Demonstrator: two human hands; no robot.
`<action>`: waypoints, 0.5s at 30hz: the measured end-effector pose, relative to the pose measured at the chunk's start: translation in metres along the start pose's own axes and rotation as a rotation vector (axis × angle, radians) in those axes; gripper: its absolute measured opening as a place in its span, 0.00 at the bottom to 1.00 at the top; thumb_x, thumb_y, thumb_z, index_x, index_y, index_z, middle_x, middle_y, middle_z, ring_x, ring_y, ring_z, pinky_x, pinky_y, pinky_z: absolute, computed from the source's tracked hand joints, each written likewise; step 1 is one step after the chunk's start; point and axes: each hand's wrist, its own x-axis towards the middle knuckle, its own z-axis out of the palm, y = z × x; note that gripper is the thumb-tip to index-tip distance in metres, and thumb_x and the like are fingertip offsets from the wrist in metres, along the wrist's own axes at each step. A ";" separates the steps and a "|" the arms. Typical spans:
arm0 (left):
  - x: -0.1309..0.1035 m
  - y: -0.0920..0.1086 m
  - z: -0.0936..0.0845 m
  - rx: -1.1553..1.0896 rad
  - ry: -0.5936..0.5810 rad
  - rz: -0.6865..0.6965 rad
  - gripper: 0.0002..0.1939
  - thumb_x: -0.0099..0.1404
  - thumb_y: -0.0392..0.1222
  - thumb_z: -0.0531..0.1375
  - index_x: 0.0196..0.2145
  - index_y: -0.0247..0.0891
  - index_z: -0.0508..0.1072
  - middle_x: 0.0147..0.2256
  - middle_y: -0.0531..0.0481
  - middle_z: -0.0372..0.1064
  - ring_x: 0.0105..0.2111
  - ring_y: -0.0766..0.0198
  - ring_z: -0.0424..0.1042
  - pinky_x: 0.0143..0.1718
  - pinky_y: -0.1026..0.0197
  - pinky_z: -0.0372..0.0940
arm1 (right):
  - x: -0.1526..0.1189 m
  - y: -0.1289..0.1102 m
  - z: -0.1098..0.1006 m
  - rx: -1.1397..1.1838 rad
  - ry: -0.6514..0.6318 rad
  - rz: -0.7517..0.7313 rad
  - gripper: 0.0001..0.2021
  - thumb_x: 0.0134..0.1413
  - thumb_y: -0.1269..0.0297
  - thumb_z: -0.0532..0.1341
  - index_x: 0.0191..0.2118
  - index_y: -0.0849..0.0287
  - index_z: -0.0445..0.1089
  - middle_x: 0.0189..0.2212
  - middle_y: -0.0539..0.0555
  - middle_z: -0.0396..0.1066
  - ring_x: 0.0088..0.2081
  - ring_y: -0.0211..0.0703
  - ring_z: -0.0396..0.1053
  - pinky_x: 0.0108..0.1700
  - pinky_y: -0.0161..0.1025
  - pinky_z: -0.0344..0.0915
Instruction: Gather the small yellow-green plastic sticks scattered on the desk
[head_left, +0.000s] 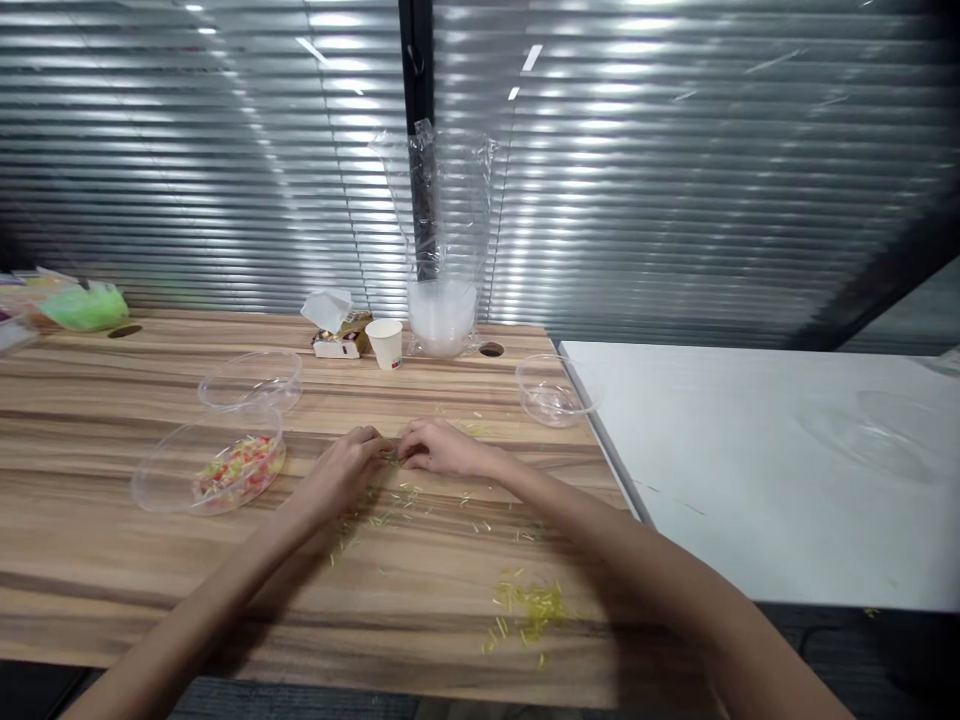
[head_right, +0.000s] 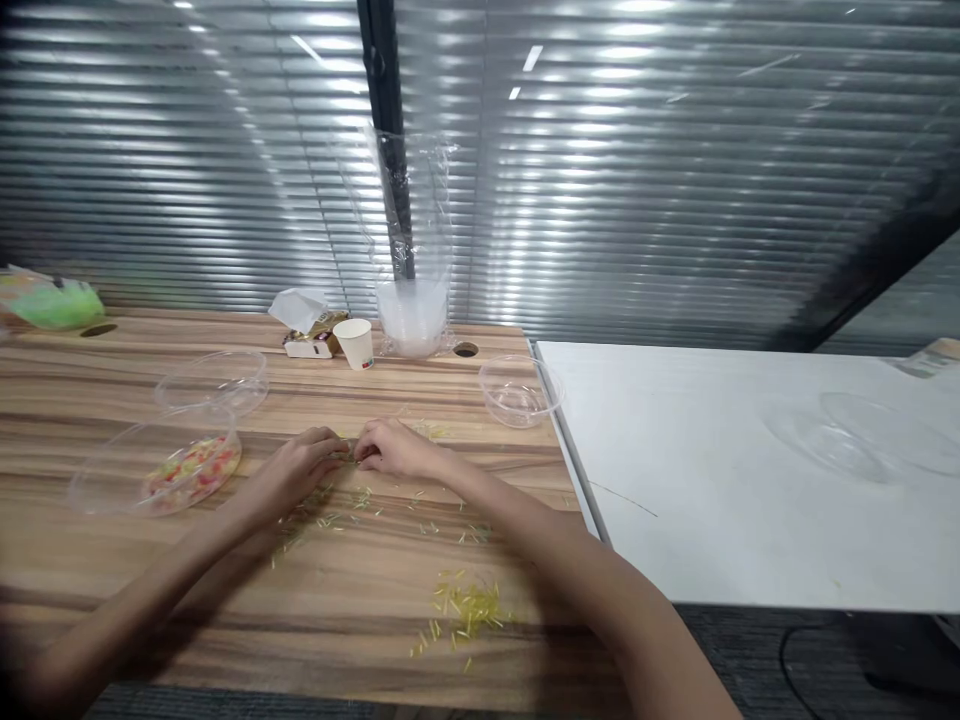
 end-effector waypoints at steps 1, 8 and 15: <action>0.002 -0.002 0.000 -0.004 -0.021 -0.005 0.10 0.63 0.33 0.54 0.36 0.35 0.75 0.34 0.44 0.70 0.36 0.57 0.70 0.37 0.59 0.63 | 0.001 0.000 0.000 0.003 -0.007 0.009 0.07 0.53 0.79 0.61 0.36 0.64 0.75 0.35 0.54 0.73 0.39 0.40 0.68 0.44 0.35 0.63; 0.008 -0.015 0.004 -0.045 -0.046 -0.004 0.09 0.60 0.31 0.55 0.33 0.36 0.75 0.33 0.47 0.70 0.35 0.58 0.69 0.36 0.61 0.61 | 0.006 0.001 -0.001 -0.026 -0.021 0.048 0.07 0.53 0.81 0.59 0.32 0.64 0.73 0.32 0.53 0.72 0.35 0.38 0.67 0.41 0.34 0.61; 0.013 -0.015 0.006 -0.071 -0.065 -0.025 0.09 0.60 0.30 0.55 0.31 0.36 0.74 0.31 0.47 0.70 0.34 0.59 0.69 0.35 0.61 0.61 | 0.001 0.003 0.001 -0.166 0.000 0.022 0.07 0.55 0.80 0.58 0.32 0.64 0.70 0.33 0.55 0.69 0.36 0.40 0.64 0.41 0.35 0.60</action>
